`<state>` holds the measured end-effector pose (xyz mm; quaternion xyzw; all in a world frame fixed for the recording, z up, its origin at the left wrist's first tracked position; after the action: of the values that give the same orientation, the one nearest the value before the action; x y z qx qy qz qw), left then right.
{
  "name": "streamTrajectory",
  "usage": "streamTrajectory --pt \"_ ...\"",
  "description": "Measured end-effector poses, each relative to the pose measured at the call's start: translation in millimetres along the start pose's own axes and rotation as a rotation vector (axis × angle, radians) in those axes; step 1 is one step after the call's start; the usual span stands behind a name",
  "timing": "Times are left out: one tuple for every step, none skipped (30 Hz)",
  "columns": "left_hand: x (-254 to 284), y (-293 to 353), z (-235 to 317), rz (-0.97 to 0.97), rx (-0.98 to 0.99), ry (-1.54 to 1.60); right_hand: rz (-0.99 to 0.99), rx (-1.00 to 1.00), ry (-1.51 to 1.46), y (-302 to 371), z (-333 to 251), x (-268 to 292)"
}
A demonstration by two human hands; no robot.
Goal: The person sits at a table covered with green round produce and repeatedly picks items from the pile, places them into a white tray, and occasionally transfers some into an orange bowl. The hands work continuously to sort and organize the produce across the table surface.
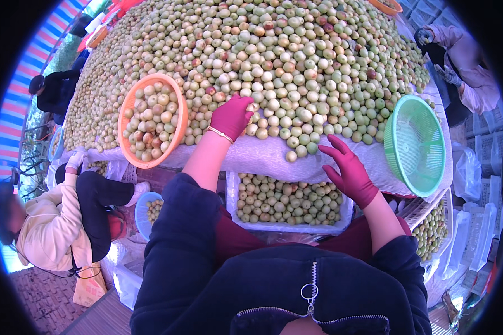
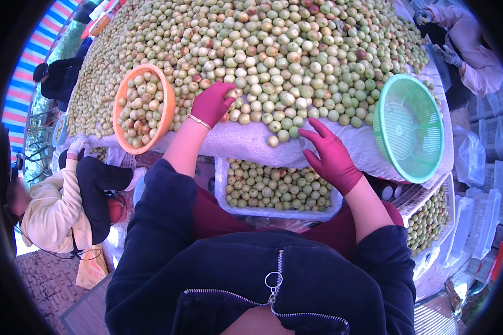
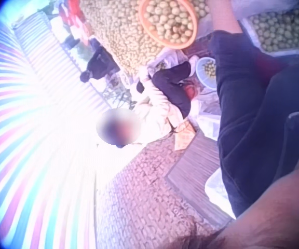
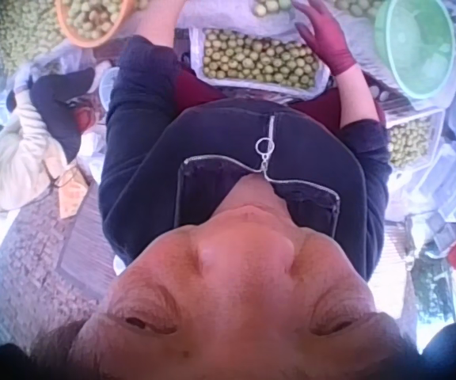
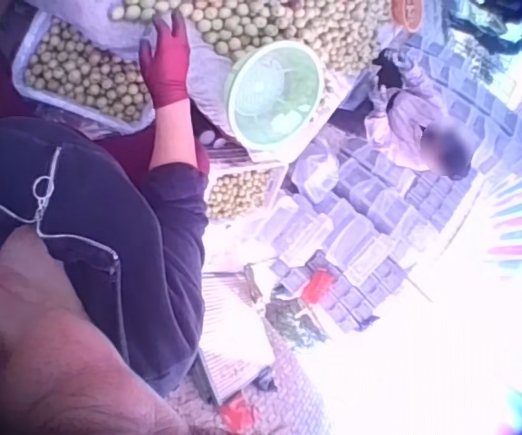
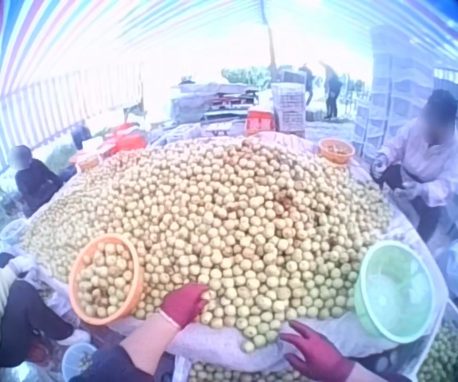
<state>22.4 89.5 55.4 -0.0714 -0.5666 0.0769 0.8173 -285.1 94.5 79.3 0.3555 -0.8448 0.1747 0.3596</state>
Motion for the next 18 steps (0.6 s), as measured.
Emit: streamTrajectory --pt "-6 -4 2 -0.038 -0.010 -0.069 -0.002 -0.005 0.011 0 0 -1" --pt "-13 -9 3 -0.134 -0.038 -0.068 -0.002 0.001 0.021 -1 0 -1" --pt "-19 -13 2 -0.193 -0.014 -0.085 -0.017 -0.010 0.035 -1 1 -3" --pt "-24 -16 2 -0.250 0.011 -0.102 -0.014 -0.003 0.033 -1 1 -2" --pt "-26 -19 2 -0.303 0.025 -0.113 0.000 0.021 0.031 -1 -1 -1" --pt "-22 -19 -5 -0.278 0.133 0.072 0.009 0.030 0.031 -2 -2 0" --pt "-10 -22 -8 -0.187 0.164 0.092 0.020 0.040 0.032 -3 -2 2" --pt "6 -23 -13 -0.070 0.200 0.160 0.030 0.044 0.025 -4 -3 3" --pt "23 -23 -20 0.044 0.231 0.217 0.030 0.045 0.022 -4 -3 4" --pt "39 -19 -27 0.097 0.228 0.259 0.029 0.046 0.019 -4 -4 5" --pt "58 -14 -34 0.172 0.205 0.283 0.025 0.046 0.017 -5 -5 5" --pt "77 -6 -44 0.243 0.201 0.265 0.028 0.053 0.018 -5 -6 7" --pt "99 5 -51 0.342 0.143 0.250 0.029 0.057 0.017 -5 -8 8" --pt "115 12 -66 0.359 0.197 0.159 0.030 0.061 0.017 -5 -10 9" --pt "137 20 -75 0.424 0.154 0.076 0.013 0.049 0.008 -5 -10 8" --pt "148 26 -92 0.382 0.225 -0.013 -0.005 0.038 0.001 -4 -10 8" --pt "160 32 -104 0.361 0.253 -0.100 -0.021 0.028 -0.006 -4 -11 7" --pt "171 38 -115 0.340 0.279 -0.187 0.005 0.053 0.009 -4 -14 9"
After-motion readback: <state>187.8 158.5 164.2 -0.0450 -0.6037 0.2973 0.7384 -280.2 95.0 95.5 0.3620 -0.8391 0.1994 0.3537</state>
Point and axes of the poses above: each hand's wrist, its own y-axis away from the middle knuckle, its own x-axis out of the back of the hand, z = x × y, the point moved 8 cm from there along -y, towards the middle knuckle, and after that the axes turned 4 degrees about -x, right-handed, at the moved point
